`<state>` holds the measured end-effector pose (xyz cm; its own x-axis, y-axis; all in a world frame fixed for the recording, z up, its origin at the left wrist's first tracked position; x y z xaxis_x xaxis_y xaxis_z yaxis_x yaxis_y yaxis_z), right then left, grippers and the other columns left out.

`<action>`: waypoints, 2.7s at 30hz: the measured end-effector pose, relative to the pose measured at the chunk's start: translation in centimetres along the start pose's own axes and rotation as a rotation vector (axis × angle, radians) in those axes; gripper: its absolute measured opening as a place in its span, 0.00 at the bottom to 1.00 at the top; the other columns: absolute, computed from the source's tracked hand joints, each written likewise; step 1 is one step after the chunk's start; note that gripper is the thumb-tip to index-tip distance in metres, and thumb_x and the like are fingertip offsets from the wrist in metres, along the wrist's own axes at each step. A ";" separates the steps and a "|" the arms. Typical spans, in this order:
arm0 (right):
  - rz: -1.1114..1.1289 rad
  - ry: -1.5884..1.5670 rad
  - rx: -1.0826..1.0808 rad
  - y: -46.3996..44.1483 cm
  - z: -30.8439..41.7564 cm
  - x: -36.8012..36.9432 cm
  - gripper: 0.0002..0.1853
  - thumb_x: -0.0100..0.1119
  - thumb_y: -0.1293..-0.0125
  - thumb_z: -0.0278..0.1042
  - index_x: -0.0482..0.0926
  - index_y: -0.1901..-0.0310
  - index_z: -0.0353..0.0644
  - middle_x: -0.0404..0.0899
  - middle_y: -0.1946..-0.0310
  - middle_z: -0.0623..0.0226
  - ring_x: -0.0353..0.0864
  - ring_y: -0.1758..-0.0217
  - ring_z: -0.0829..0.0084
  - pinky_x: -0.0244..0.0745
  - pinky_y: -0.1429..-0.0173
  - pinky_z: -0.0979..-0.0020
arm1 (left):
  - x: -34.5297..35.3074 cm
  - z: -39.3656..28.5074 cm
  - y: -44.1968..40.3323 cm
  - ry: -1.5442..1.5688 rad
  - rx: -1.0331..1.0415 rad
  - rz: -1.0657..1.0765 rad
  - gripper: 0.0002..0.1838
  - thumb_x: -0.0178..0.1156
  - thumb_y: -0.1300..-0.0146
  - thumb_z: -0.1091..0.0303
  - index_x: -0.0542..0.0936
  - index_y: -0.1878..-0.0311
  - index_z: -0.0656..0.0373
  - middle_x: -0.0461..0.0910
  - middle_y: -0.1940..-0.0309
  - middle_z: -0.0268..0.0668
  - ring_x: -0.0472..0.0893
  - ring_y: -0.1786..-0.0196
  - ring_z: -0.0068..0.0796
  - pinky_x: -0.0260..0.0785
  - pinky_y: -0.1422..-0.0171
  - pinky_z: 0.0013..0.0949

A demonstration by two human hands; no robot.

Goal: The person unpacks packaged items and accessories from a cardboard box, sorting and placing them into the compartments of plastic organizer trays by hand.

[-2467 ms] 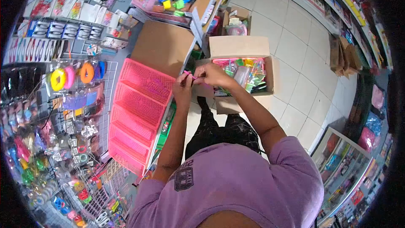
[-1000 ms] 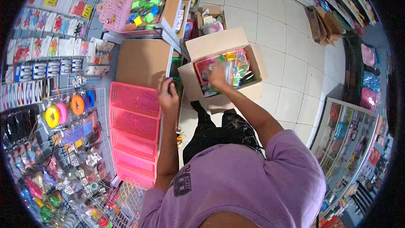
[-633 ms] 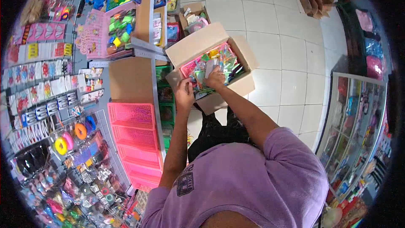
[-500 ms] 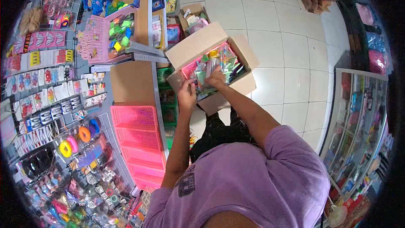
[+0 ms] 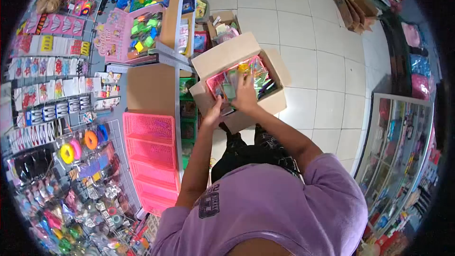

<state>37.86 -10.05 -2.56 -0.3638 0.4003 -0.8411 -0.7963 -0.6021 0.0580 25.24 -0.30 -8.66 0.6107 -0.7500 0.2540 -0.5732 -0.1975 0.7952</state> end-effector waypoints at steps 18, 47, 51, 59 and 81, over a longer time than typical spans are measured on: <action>0.409 -0.710 -0.425 1.3 15.0 -5.7 0.32 0.60 0.39 0.36 0.57 0.39 0.34 0.62 0.43 0.50 0.65 0.41 0.58 0.65 0.40 0.63 | -5.2 -8.6 11.1 0.839 0.875 0.460 0.37 0.43 0.37 0.37 0.59 0.34 0.54 0.65 0.39 0.46 0.70 0.41 0.43 0.64 0.38 0.50; 1.606 -0.781 -0.810 26.0 34.6 19.3 0.34 0.48 0.33 0.42 0.47 0.32 0.36 0.61 0.40 0.39 0.68 0.39 0.53 0.64 0.39 0.59 | -26.4 18.9 31.3 0.855 0.793 -1.135 0.22 0.54 0.35 0.56 0.71 0.46 0.63 0.76 0.56 0.34 0.74 0.53 0.24 0.65 0.46 0.30; 1.425 -0.526 -0.910 25.0 35.3 18.8 0.31 0.46 0.32 0.36 0.48 0.32 0.39 0.65 0.42 0.42 0.70 0.41 0.52 0.65 0.40 0.61 | -26.9 17.9 30.2 0.733 0.664 -1.168 0.24 0.52 0.33 0.54 0.68 0.44 0.63 0.75 0.55 0.35 0.73 0.53 0.24 0.65 0.48 0.30; 1.205 -0.584 -0.942 22.5 34.9 21.3 0.32 0.54 0.36 0.39 0.54 0.35 0.35 0.67 0.42 0.47 0.70 0.41 0.58 0.65 0.39 0.63 | -28.0 15.2 27.9 0.766 0.772 -1.092 0.29 0.44 0.31 0.47 0.64 0.39 0.62 0.72 0.50 0.39 0.72 0.50 0.28 0.67 0.47 0.31; 0.898 -0.388 -0.801 12.5 38.0 25.3 0.20 0.47 0.39 0.34 0.69 0.46 0.35 0.73 0.52 0.44 0.73 0.49 0.50 0.66 0.43 0.56 | -32.1 7.6 18.8 0.084 0.792 -1.255 0.28 0.42 0.30 0.57 0.57 0.34 0.67 0.59 0.35 0.46 0.60 0.34 0.38 0.49 0.31 0.35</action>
<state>0.38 18.82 -2.63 -0.8487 -0.2710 -0.4541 0.2693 -0.9605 0.0700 -9.28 15.29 -6.06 0.9324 0.1985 -0.3019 0.2149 -0.9764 0.0218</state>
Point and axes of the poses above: each hand's wrist, its own y-axis away from the middle knuckle, its own x-axis out of the palm, z = x × y, the point moved 3 cm from there along -y, towards the middle knuckle
